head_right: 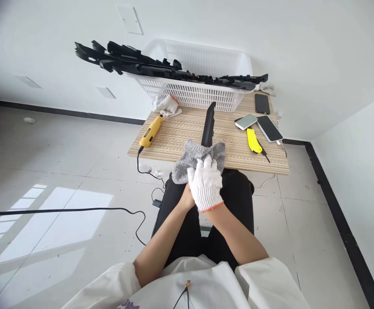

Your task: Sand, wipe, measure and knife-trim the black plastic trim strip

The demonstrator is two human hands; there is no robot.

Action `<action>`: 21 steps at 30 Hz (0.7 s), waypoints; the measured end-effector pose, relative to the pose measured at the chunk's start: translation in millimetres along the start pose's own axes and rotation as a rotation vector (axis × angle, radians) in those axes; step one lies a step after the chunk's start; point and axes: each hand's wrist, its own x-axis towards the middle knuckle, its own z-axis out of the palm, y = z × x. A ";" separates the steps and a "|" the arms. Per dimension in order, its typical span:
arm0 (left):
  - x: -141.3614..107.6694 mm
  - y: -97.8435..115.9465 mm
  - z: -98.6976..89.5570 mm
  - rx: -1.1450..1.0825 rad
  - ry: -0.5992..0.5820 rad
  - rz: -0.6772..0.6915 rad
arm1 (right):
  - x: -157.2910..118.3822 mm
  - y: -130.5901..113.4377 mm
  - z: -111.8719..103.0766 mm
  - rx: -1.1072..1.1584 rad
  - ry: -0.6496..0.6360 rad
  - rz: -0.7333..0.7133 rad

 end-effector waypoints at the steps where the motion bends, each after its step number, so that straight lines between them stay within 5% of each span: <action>1: 0.2 -0.9 -0.2 0.009 0.006 -0.031 | -3.9 2.3 0.0 0.011 0.003 -0.014; 5: 1.7 2.7 4.5 0.016 0.023 -0.073 | 8.1 10.9 0.7 0.029 0.040 -0.048; 14: 2.9 20.4 14.7 -0.229 -0.068 -0.104 | 90.3 11.0 2.6 0.047 0.089 -0.009; 21: 1.6 16.7 11.1 -0.182 -0.104 -0.106 | 84.0 7.0 1.1 0.021 0.079 0.019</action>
